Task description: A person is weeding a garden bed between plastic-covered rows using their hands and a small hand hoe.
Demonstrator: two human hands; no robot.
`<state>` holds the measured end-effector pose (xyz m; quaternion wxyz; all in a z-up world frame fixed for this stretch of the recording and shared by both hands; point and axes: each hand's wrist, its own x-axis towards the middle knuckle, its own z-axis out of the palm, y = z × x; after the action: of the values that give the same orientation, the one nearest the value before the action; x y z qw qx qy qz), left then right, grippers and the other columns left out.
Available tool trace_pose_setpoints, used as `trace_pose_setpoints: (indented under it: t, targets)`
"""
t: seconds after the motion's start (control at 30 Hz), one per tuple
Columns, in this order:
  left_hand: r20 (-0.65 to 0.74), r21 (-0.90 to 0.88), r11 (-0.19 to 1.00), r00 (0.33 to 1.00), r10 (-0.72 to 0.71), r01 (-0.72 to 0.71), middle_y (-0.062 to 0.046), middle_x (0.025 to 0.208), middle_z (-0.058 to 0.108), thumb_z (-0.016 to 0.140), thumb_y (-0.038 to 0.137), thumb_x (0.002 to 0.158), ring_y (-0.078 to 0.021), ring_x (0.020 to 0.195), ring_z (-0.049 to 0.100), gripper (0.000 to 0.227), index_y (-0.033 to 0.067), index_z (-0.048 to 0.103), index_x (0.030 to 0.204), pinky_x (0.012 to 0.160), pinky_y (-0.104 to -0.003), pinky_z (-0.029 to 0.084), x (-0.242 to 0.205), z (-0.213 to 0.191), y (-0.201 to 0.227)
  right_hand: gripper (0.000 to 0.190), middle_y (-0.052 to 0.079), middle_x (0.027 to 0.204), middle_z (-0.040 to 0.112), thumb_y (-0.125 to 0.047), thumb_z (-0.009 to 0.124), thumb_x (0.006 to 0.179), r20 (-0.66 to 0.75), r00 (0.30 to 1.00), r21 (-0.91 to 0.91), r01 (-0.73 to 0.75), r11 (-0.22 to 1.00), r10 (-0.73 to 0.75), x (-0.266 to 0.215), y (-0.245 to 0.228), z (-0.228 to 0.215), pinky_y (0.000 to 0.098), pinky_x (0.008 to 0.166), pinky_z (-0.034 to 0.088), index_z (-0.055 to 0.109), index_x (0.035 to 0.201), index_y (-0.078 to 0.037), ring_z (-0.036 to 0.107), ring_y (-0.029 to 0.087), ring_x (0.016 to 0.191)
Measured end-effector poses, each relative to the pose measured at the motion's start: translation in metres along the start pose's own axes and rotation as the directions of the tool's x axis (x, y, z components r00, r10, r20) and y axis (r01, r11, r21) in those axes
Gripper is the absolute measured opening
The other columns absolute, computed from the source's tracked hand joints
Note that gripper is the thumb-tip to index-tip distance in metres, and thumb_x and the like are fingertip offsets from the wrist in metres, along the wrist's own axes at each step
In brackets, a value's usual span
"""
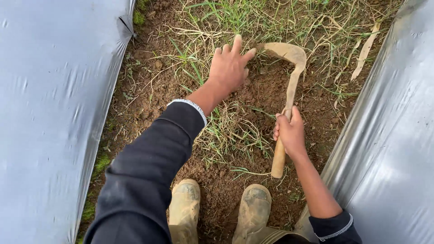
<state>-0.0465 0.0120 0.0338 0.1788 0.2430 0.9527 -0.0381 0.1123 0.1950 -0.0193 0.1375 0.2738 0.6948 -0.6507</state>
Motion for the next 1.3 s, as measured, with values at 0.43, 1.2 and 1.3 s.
trace_pose_setpoints:
  t: [0.43, 1.2, 1.3]
  targets:
    - [-0.209, -0.370, 0.851, 0.859, -0.467, 0.373, -0.013, 0.099, 0.072, 0.045, 0.026, 0.105, -0.0304, 0.094, 0.076, 0.033, 0.0052, 0.068, 0.114, 0.097, -0.055, 0.053, 0.041, 0.109, -0.010, 0.015, 0.000, 0.057, 0.040, -0.003, 0.048, 0.094, 0.071, 0.994, 0.084, -0.088, 0.993, 0.082, 0.005, 0.028, 0.000, 0.0271, 0.030, 0.040, 0.047, 0.109, -0.003, 0.043, 0.009, 0.039]
    - [-0.097, -0.899, 0.418, 0.870, -0.483, 0.131, -0.018, 0.093, 0.069, 0.047, 0.021, 0.107, -0.0401, 0.098, 0.071, 0.025, 0.0032, 0.064, 0.106, 0.093, -0.058, 0.051, 0.035, 0.179, -0.030, 0.009, -0.001, 0.059, 0.040, -0.004, 0.044, 0.095, -0.093, 0.994, 0.159, 0.066, 0.985, -0.051, 0.005, 0.021, 0.014, 0.0279, 0.033, 0.042, 0.043, 0.104, -0.007, 0.042, 0.009, 0.039]
    - [-0.080, -0.900, 0.412, 0.873, -0.482, 0.144, -0.017, 0.092, 0.069, 0.047, 0.024, 0.106, -0.0383, 0.096, 0.072, 0.025, 0.0061, 0.064, 0.104, 0.090, -0.057, 0.053, 0.039, 0.184, -0.034, 0.012, -0.002, 0.058, 0.041, -0.001, 0.044, 0.091, -0.010, 0.999, 0.055, -0.048, 0.997, 0.049, -0.012, 0.021, 0.020, 0.0275, 0.032, 0.042, 0.046, 0.103, -0.004, 0.042, 0.009, 0.039]
